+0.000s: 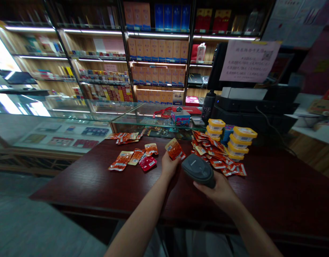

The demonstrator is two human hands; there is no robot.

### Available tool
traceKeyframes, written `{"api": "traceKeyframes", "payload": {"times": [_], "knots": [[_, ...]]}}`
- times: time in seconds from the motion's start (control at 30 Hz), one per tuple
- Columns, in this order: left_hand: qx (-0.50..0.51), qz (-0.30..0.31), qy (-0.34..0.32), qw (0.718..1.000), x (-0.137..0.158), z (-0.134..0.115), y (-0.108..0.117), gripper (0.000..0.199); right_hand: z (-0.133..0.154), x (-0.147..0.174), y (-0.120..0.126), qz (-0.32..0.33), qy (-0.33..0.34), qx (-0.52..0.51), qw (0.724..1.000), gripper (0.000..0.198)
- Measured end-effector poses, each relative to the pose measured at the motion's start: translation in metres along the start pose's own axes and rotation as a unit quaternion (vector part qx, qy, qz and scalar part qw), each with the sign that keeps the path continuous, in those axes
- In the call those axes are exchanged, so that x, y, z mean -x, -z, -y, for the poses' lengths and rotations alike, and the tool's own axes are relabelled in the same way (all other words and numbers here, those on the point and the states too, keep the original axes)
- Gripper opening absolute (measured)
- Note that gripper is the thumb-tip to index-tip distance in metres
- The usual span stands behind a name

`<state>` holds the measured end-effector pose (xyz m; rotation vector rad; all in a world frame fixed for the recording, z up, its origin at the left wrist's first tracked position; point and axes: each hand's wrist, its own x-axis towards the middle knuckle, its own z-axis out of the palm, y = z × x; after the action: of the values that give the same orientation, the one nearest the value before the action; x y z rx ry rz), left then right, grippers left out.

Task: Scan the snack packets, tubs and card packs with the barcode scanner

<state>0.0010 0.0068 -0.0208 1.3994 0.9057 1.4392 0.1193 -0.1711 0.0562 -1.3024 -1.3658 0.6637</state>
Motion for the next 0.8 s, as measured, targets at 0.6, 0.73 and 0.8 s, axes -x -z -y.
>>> {"api": "traceKeyframes", "payload": {"times": [0.6, 0.73, 0.8], "knots": [[0.016, 0.051, 0.143, 0.988, 0.01, -0.027, -0.014, 0.038, -0.058, 0.029, 0.039, -0.159, 0.037, 0.568, 0.806, 0.031], [-0.006, 0.102, 0.152, 0.983, 0.011, -0.022, -0.021, 0.034, -0.061, 0.03, 0.035, -0.157, 0.057, 0.58, 0.798, 0.03], [-0.042, 0.146, 0.119, 0.981, 0.012, -0.022, -0.024, 0.028, -0.061, 0.03, 0.035, -0.16, 0.055, 0.574, 0.802, 0.031]]}}
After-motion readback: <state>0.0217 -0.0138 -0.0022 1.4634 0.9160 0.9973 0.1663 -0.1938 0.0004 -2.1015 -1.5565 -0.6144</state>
